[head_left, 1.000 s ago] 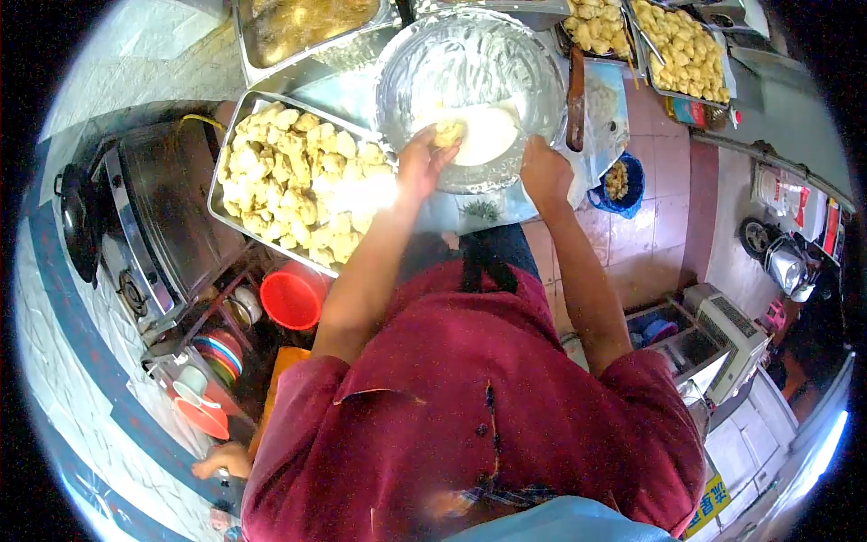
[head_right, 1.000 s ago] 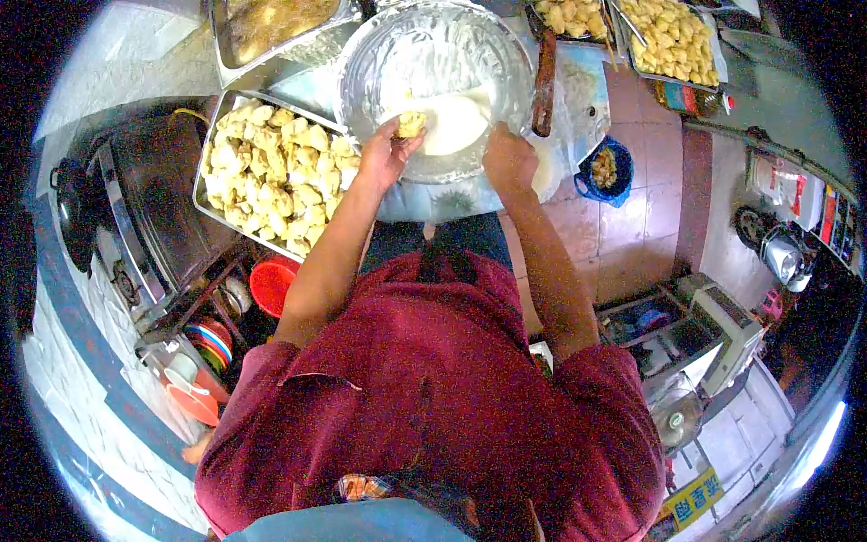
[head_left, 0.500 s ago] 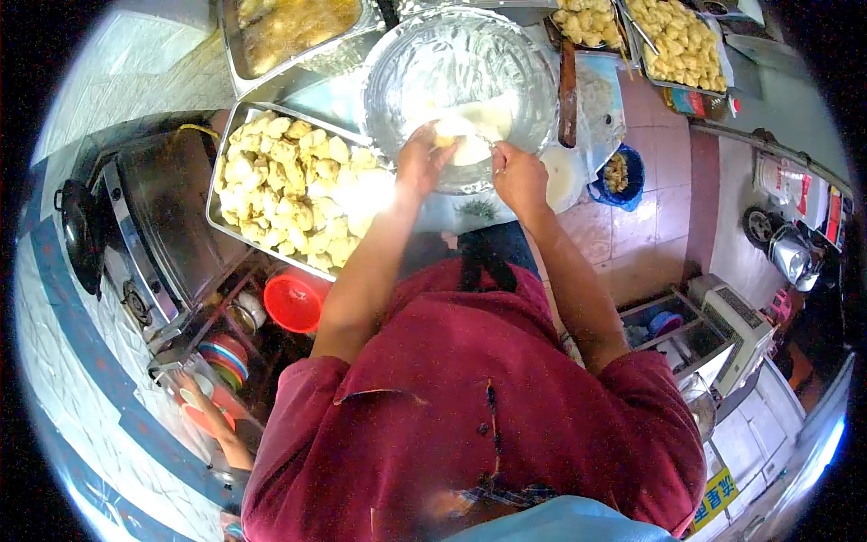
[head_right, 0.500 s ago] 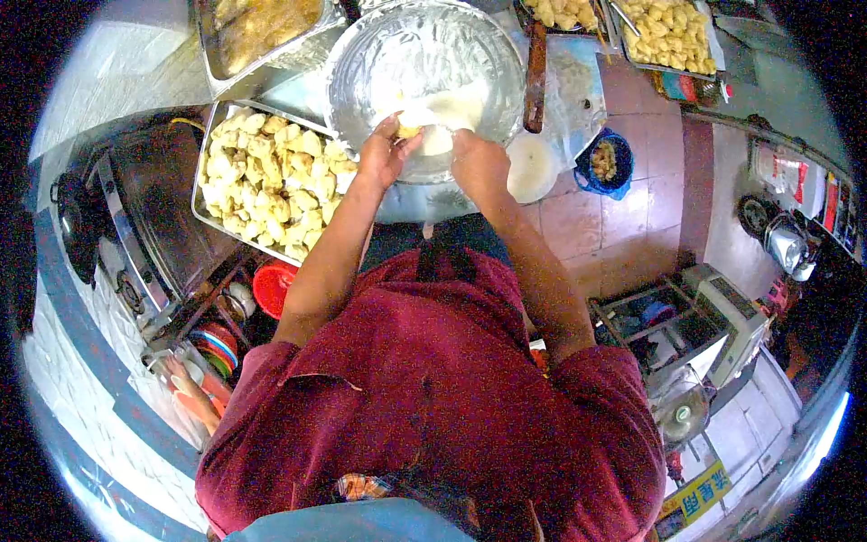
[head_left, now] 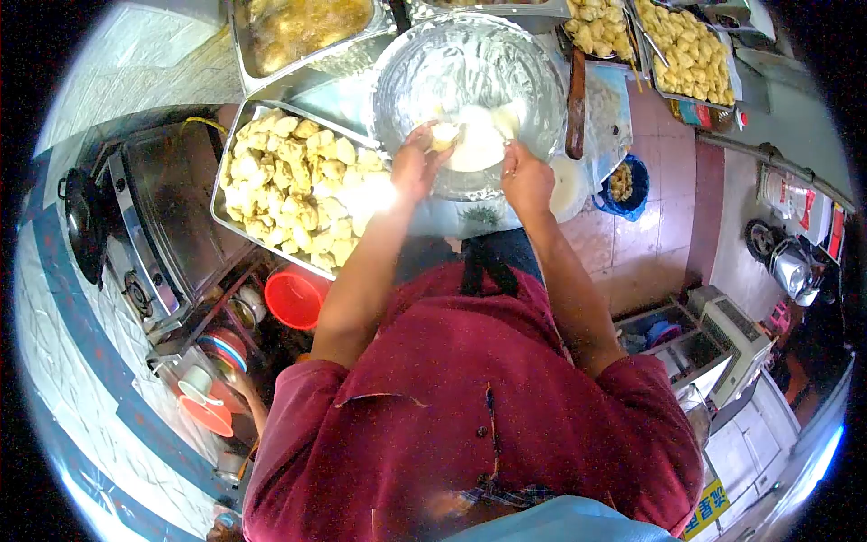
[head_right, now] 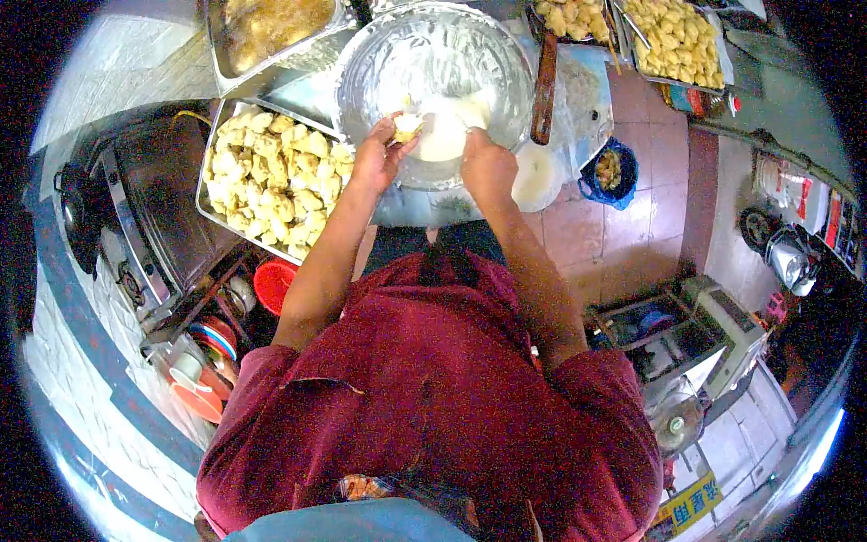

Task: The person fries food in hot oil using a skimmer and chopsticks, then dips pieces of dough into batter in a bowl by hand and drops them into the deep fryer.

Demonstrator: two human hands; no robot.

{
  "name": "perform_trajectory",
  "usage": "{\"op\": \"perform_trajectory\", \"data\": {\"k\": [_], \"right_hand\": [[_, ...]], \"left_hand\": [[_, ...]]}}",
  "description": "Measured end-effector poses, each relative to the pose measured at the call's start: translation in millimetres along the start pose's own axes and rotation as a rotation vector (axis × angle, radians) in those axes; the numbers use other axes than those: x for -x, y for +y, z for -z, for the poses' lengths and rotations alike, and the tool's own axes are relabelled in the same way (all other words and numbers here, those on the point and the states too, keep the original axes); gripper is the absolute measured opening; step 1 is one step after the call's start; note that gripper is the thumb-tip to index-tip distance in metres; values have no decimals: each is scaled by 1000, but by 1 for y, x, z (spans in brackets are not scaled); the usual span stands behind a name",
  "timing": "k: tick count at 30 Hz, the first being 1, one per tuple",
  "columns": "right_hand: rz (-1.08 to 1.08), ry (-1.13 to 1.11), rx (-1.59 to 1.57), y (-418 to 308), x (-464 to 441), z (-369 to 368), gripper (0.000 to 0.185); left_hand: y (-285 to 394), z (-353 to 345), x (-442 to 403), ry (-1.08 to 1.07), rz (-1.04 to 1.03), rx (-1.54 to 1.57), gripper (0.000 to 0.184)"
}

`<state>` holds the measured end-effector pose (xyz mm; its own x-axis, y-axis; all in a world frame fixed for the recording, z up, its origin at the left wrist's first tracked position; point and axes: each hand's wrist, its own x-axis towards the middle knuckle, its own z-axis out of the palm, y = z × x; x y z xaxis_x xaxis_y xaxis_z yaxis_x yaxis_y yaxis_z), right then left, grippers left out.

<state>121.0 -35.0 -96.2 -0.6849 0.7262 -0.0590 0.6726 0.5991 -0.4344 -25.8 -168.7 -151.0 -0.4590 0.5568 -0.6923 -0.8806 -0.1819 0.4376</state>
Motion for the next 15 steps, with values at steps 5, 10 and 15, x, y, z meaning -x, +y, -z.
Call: {"op": "perform_trajectory", "data": {"k": [5, 10, 15], "right_hand": [[101, 33, -126, -9, -3, 16, 17], [337, 42, -22, -19, -8, 17, 17], [321, 139, -86, -20, -7, 16, 20]], "left_hand": [[27, -6, 6, -18, -45, -34, 31], [28, -4, -1, -5, -34, -108, 32], [31, -9, 4, -15, -9, -57, 30]]}}
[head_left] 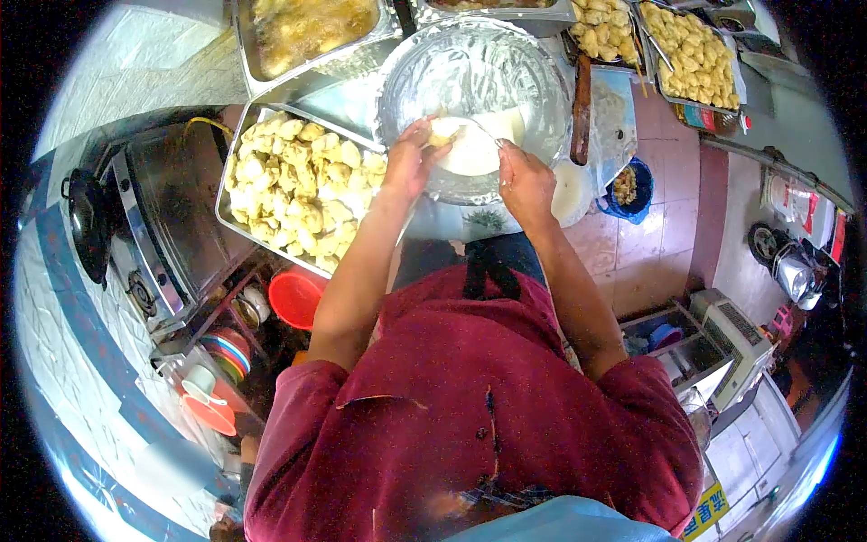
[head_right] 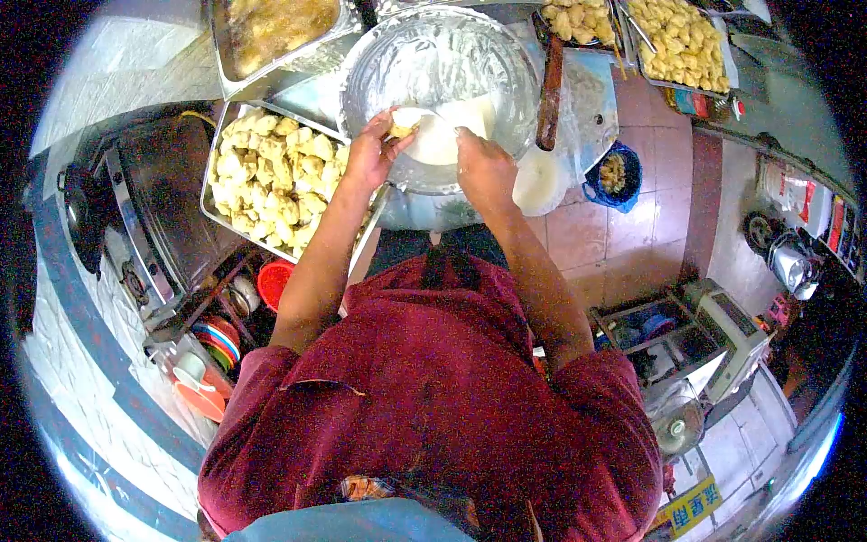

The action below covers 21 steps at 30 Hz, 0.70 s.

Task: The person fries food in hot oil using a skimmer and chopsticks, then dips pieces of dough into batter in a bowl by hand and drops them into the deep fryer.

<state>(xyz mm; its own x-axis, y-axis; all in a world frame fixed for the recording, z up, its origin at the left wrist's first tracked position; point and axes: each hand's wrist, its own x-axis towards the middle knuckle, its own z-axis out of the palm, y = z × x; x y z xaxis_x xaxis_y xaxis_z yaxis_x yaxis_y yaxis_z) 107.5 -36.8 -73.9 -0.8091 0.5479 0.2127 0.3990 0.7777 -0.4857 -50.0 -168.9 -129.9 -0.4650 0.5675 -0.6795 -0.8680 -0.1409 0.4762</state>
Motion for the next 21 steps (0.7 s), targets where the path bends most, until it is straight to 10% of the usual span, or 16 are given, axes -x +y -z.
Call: {"op": "perform_trajectory", "data": {"k": [6, 10, 12, 14, 16, 17, 21], "right_hand": [[-318, -167, 164, 37, 9, -6, 18], [-294, -452, 415, 62, 31, -38, 18], [-180, -511, 494, 78, 45, -52, 17], [-13, -451, 542, 59, 39, -42, 19], [66, -449, 575, 36, 31, -30, 20], [91, -374, 380, 19, 26, -25, 21], [64, -659, -186, -44, 46, -64, 22]], "left_hand": [[54, -5, -1, 9, -356, -164, 32], [160, -16, -2, 429, -853, -1074, 42], [195, 13, -43, 528, -1427, -1467, 38], [226, 62, -109, 90, -715, -614, 30], [243, 23, -48, 475, -641, -1840, 26], [239, 25, -29, 321, -1111, -1633, 22], [207, 47, 52, 587, -968, -1446, 36]]}}
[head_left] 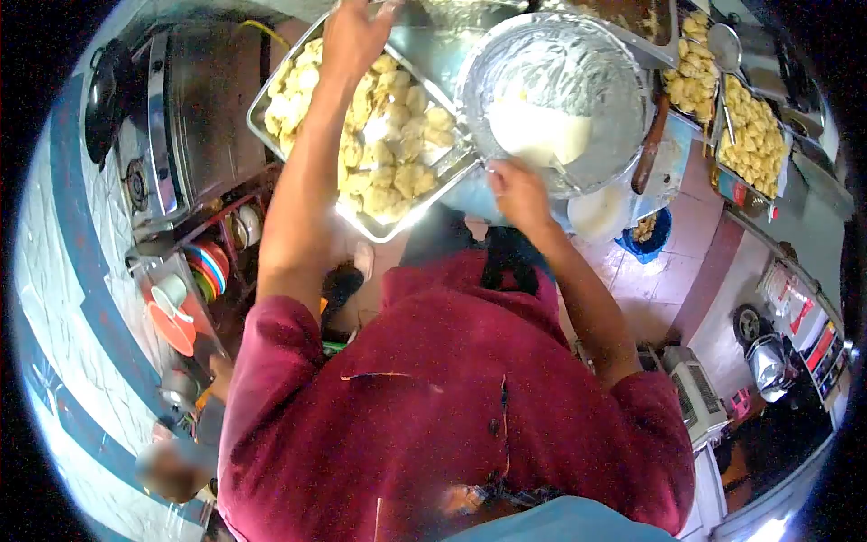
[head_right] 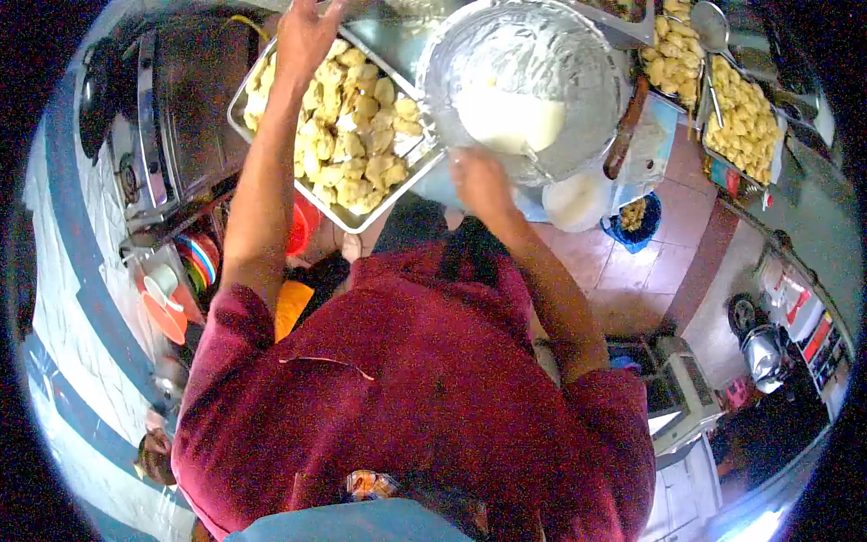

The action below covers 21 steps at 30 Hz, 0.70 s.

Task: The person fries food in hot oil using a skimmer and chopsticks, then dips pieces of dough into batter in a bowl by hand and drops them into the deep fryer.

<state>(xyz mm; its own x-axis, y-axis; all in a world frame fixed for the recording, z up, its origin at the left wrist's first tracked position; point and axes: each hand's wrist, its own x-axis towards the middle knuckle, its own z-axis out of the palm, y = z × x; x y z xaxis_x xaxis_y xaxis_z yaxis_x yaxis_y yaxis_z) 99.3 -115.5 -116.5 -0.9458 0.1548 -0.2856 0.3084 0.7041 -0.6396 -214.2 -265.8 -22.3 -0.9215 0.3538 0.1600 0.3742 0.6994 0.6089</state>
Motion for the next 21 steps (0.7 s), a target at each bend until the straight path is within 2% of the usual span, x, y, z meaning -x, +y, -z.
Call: {"op": "perform_trajectory", "data": {"k": [1, 2, 3, 4, 5, 6, 7, 8, 9, 12, 14, 15, 17, 20, 21], "right_hand": [[27, -99, -127, -26, -8, -8, 22], [54, -132, -116, -41, -14, -29, 23], [82, -165, -103, -50, -20, -51, 25], [151, -95, -81, -58, -27, -69, 29], [219, -25, -63, -63, -32, -87, 32], [288, 48, -45, -65, -39, -102, 36], [296, -1, -45, -62, -48, -114, 38], [301, -53, -44, -59, -54, -126, 40], [306, -107, -44, -59, -54, -135, 42], [301, -117, 11, -66, -56, -139, 34], [319, -94, 62, -68, -57, -141, 30], [342, -77, 55, -69, -58, -141, 31], [388, -39, 36, -73, -60, -138, 35], [-32, -125, -202, -81, -62, -122, 39], [-123, -138, -442, -79, -64, -121, 39]], "left_hand": [[-25, -1, 21, 70, -56, 182, 34], [-32, 8, 54, 47, 30, 189, 33], [-52, 7, 86, -32, 168, 184, 31], [-60, 13, 120, -134, 280, 157, 31], [-92, 1, 158, -178, 283, 107, 31], [-95, 3, 186, -313, 324, 42, 30], [-119, -12, 224, -325, 315, 48, 31], [-116, -13, 243, -390, 241, -86, 33], [-128, -21, 260, -573, 279, -84, 39], [-129, -39, 283, -487, 193, -157, 44], [-118, -43, 280, -453, 216, -263, 42], [-112, -42, 276, -436, 224, -316, 42], [-115, -47, 278, -379, 244, -232, 36], [-122, -50, 278, -343, 345, -99, 31], [-123, -50, 278, -320, 371, -49, 29]]}}
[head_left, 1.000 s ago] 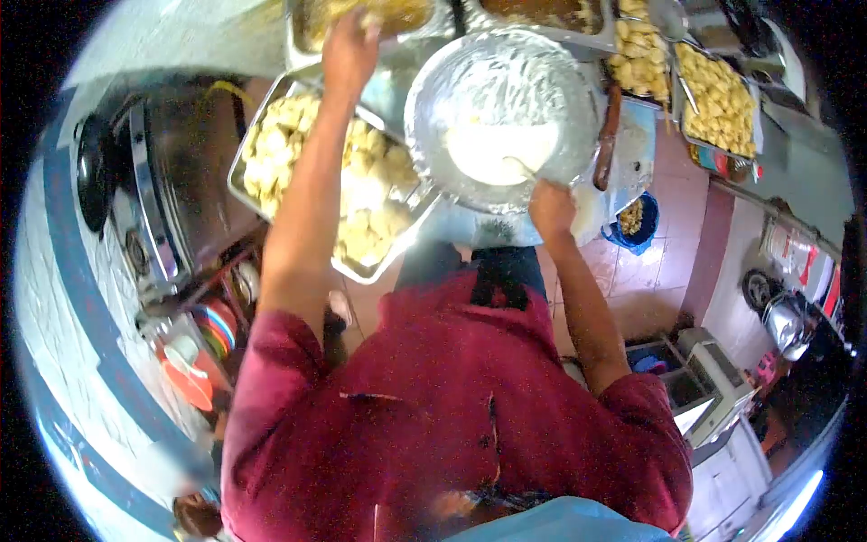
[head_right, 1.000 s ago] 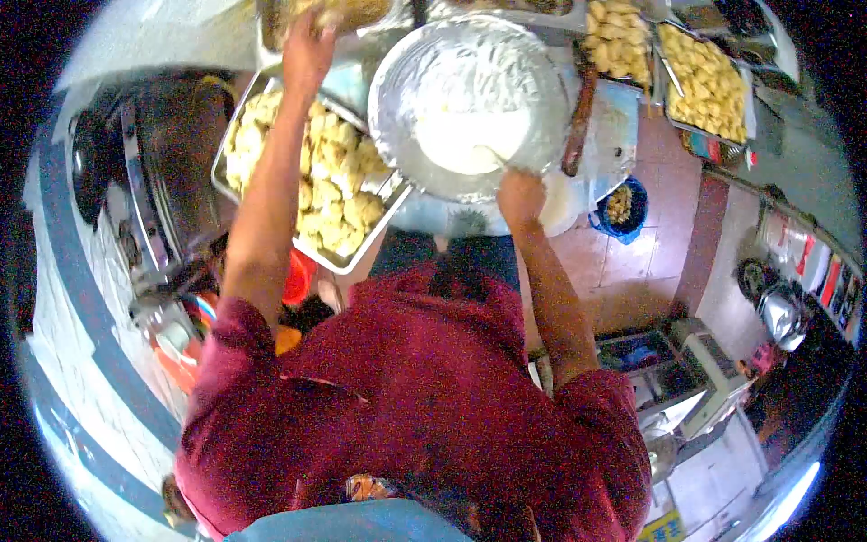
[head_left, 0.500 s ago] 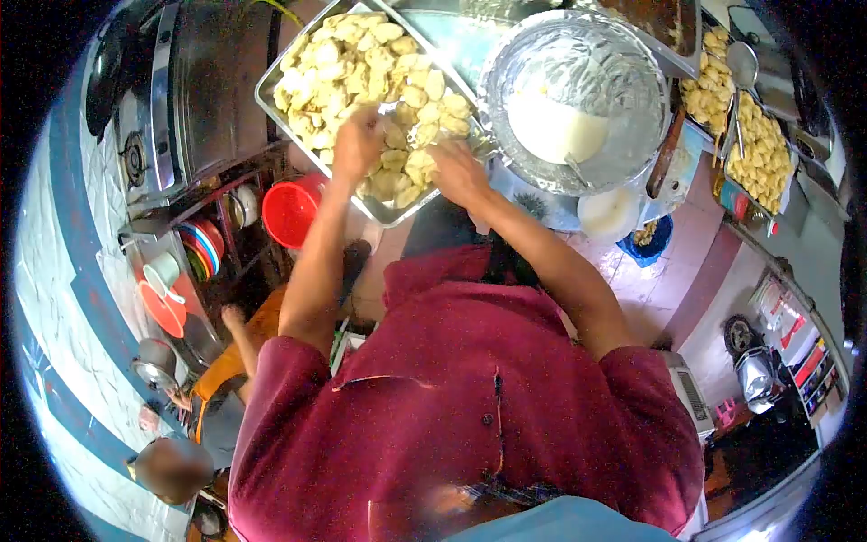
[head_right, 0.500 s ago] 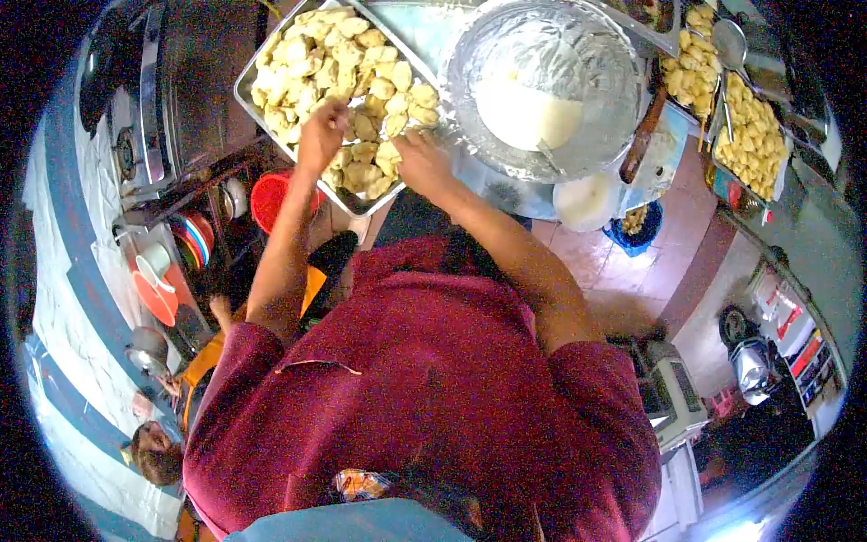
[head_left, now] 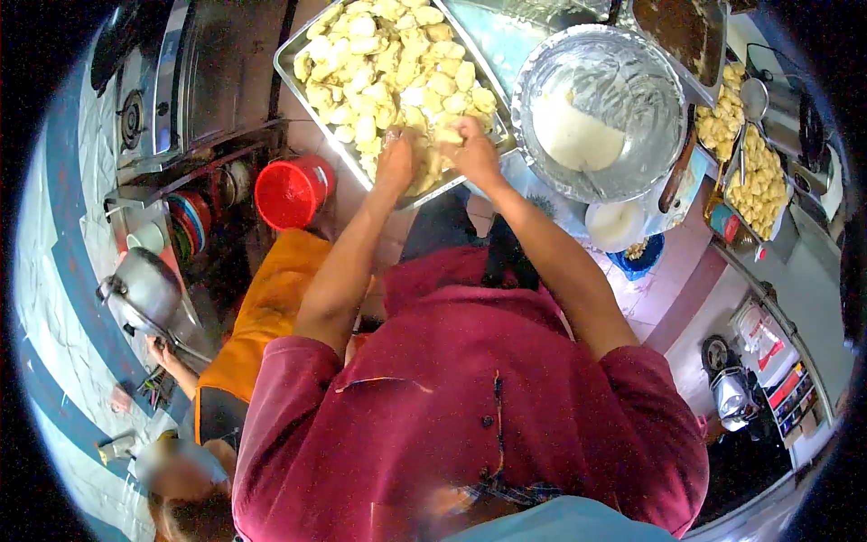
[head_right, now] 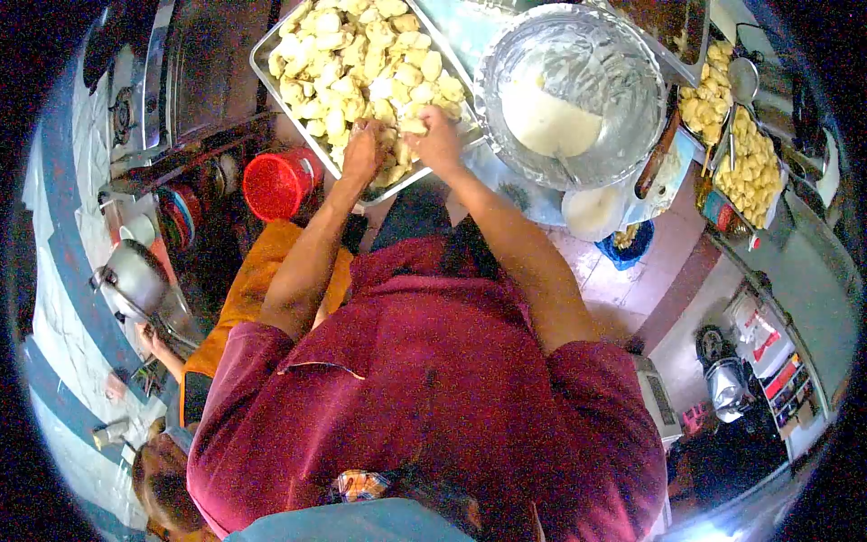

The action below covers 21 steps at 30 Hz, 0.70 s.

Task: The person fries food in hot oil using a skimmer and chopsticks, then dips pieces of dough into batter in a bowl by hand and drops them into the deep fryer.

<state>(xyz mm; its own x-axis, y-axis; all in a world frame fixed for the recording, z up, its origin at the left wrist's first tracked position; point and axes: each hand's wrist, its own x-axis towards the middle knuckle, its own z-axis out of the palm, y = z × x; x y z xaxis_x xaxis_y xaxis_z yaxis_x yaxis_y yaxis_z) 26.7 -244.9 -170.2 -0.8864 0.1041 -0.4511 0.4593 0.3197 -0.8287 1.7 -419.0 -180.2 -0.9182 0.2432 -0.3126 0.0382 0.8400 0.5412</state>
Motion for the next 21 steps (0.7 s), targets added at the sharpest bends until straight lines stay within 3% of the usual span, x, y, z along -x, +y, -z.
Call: {"op": "perform_trajectory", "data": {"k": [2, 3, 5, 8, 12, 21], "right_hand": [[-154, -17, -489, 7, -4, 7, 41], [-302, -88, -605, 12, -7, 15, 43], [-363, -138, -845, 6, -3, 28, 42], [-399, -170, -1009, -6, -2, 36, 37], [-422, -199, -1063, -16, -5, 50, 36], [-352, -193, -1110, -21, -15, 76, 35]], "left_hand": [[-3, 1, -2, 0, 108, 274, 27], [-7, 4, -8, -12, 194, 491, 27], [5, 17, -11, 8, 359, 926, 22], [33, 30, -11, -53, 407, 1286, 26], [59, 39, -9, -193, 398, 1441, 35], [83, 37, -25, -175, 252, 1532, 35]]}}
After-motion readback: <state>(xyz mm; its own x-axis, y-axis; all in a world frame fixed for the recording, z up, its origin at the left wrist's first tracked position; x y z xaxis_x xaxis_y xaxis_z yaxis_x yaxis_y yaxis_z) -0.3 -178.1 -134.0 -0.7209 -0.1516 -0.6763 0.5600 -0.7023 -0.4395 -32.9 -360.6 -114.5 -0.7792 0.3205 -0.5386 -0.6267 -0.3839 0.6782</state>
